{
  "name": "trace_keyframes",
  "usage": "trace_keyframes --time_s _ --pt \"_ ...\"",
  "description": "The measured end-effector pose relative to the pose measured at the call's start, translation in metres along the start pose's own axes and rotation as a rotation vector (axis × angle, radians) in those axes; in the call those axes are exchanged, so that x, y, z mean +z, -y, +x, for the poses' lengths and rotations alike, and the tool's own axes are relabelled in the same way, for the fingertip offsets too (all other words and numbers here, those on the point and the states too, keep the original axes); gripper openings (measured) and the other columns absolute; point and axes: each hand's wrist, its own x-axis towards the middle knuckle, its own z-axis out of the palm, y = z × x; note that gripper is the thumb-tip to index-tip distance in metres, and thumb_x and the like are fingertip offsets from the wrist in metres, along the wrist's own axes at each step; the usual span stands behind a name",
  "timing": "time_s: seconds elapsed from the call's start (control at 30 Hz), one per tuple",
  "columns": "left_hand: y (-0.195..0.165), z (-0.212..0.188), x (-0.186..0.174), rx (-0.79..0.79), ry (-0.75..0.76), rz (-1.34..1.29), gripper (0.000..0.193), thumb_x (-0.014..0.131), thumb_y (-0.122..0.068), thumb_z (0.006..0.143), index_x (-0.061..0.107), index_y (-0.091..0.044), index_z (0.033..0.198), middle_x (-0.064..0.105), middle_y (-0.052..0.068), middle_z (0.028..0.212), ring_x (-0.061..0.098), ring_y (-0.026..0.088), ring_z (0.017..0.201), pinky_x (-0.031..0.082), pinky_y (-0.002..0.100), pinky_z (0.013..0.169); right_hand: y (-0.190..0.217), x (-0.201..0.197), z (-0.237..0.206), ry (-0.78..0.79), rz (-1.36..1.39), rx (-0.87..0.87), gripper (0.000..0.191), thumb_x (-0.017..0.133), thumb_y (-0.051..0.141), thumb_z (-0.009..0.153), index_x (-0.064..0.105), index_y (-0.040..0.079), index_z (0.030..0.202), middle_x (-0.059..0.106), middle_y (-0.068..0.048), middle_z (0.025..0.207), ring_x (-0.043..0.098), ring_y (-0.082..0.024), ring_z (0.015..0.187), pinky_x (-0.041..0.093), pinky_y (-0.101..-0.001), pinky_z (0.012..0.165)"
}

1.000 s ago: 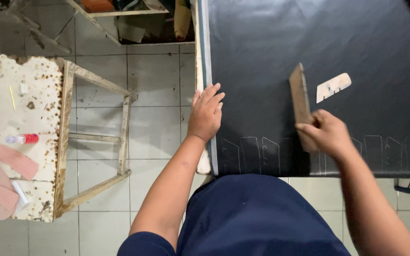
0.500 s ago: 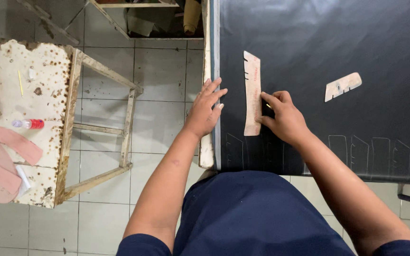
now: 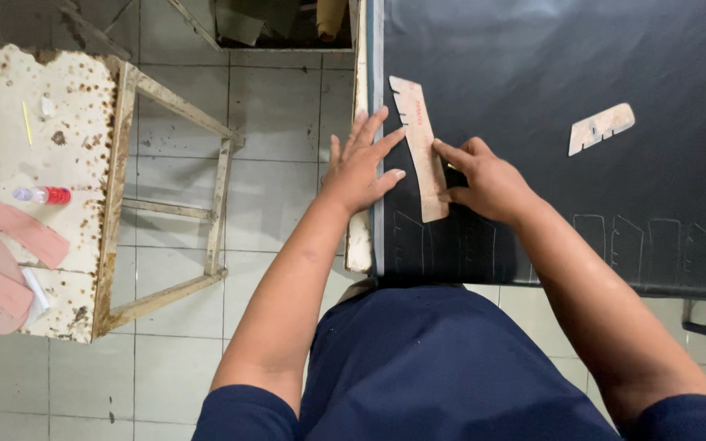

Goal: The person lays paper pattern templates on a large sheet of dark material spread over a work table, aligns each template, and traces around its edges with a marking pen. They reposition the material and templates repeatedly, tracing outlines of multiple pattern pieces across the sheet.

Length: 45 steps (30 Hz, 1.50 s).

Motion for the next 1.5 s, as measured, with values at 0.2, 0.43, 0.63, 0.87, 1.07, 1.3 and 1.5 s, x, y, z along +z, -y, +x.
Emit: trace_keyframes --time_s 0.2,0.43,0.63,0.87,1.07,1.3,1.5 --pt "0.007 0.013 0.005 -0.02 -0.055 0.047 0.076 0.081 -0.045 0.082 0.048 -0.037 0.15 0.007 0.003 0.169 -0.004 0.036 0.157 0.008 0.071 0.121 0.009 -0.002 0.016 -0.021 -0.092 0.024 0.091 0.089 0.031 0.07 0.05 0.03 0.152 0.057 -0.013 0.109 0.065 -0.034 0.095 0.053 -0.0455 0.081" --pt "0.021 0.021 0.013 -0.003 -0.063 -0.027 0.078 0.081 -0.039 0.085 0.045 -0.035 0.154 0.008 0.002 0.171 0.001 0.037 0.158 0.015 0.07 0.121 0.016 0.003 0.026 -0.044 -0.118 0.093 0.093 0.089 0.043 0.068 0.051 0.03 0.152 0.057 -0.012 0.108 0.066 -0.03 0.093 0.054 -0.0437 0.078" --pt "0.017 0.02 0.008 0.0 -0.047 -0.084 0.077 0.08 -0.034 0.086 0.045 -0.036 0.154 0.007 0.001 0.172 0.0 0.037 0.159 0.016 0.069 0.121 0.018 0.006 0.018 -0.094 -0.108 0.064 0.094 0.089 0.047 0.067 0.052 0.029 0.151 0.058 -0.011 0.108 0.066 -0.029 0.093 0.055 -0.0425 0.077" --pt "-0.006 0.014 0.0 -0.069 -0.06 0.088 0.072 0.081 -0.034 0.085 0.049 -0.032 0.15 0.014 0.001 0.168 0.004 0.03 0.158 0.009 0.07 0.123 0.016 0.006 0.015 -0.127 -0.042 0.041 0.093 0.09 0.046 0.068 0.052 0.024 0.151 0.058 -0.012 0.11 0.066 -0.03 0.096 0.055 -0.044 0.079" --pt "-0.008 0.01 -0.004 -0.077 -0.046 0.008 0.07 0.081 -0.032 0.084 0.053 -0.032 0.147 0.02 -0.002 0.166 0.007 0.027 0.157 0.01 0.068 0.122 0.014 0.008 0.016 -0.086 -0.071 0.072 0.093 0.089 0.047 0.068 0.052 0.027 0.151 0.058 -0.012 0.113 0.066 -0.03 0.097 0.055 -0.0436 0.081" --pt "-0.002 0.007 -0.002 -0.053 -0.067 -0.02 0.065 0.083 -0.034 0.083 0.058 -0.034 0.143 0.022 -0.003 0.167 0.009 0.027 0.157 0.011 0.068 0.122 0.011 0.008 0.016 -0.088 -0.08 0.039 0.093 0.09 0.048 0.067 0.053 0.027 0.149 0.058 -0.012 0.115 0.066 -0.03 0.097 0.056 -0.0433 0.08" --pt "-0.001 0.007 0.0 -0.044 -0.063 -0.026 0.066 0.082 -0.033 0.084 0.057 -0.033 0.145 0.019 -0.002 0.168 0.007 0.029 0.158 0.014 0.068 0.121 0.014 0.008 0.016 -0.079 -0.095 0.056 0.094 0.09 0.048 0.066 0.053 0.028 0.15 0.058 -0.012 0.114 0.066 -0.029 0.096 0.056 -0.0431 0.079"
